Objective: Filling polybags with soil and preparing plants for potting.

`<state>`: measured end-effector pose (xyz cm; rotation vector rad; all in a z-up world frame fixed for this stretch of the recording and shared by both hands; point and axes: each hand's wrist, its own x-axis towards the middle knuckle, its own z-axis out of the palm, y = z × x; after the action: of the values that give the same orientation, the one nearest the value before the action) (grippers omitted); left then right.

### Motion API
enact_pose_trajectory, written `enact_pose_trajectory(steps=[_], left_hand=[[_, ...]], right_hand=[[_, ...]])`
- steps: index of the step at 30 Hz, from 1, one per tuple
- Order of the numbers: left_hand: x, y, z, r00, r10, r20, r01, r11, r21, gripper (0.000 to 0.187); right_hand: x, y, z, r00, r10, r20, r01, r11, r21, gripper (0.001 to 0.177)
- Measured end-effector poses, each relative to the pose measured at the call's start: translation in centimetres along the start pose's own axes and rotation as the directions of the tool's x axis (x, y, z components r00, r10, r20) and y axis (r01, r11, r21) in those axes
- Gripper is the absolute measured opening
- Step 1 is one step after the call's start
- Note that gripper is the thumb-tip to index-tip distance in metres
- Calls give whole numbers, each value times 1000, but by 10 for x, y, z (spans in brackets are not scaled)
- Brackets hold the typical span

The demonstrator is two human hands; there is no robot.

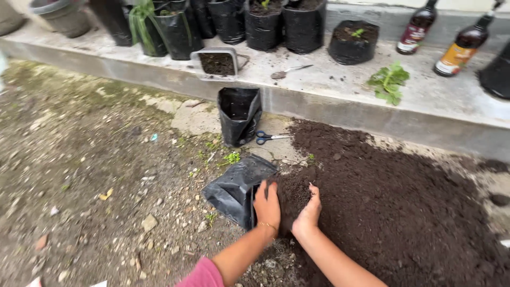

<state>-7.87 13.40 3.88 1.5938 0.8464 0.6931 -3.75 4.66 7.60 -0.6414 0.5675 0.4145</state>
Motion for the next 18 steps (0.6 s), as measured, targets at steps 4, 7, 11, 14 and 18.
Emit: enact_pose_trajectory(steps=[4, 7, 11, 14, 18], left_hand=[[14, -68, 24, 979, -176, 100, 178, 984, -4, 58], [34, -89, 27, 954, -197, 227, 151, 967, 204, 56], [59, -49, 17, 912, -174, 371, 6, 911, 412, 57], [73, -43, 19, 873, -226, 433, 21, 903, 429, 59], [83, -29, 11, 834, -247, 493, -6, 890, 455, 58]], right_hand=[[31, 6, -24, 941, -333, 56, 337, 920, -201, 22], [45, 12, -37, 910, -400, 113, 415, 890, -189, 12], [44, 1, -29, 863, -328, 383, 488, 738, -466, 16], [-28, -37, 16, 755, 4, 656, 626, 295, -722, 38], [-1, -64, -20, 328, 474, 817, 928, -324, -185, 100]])
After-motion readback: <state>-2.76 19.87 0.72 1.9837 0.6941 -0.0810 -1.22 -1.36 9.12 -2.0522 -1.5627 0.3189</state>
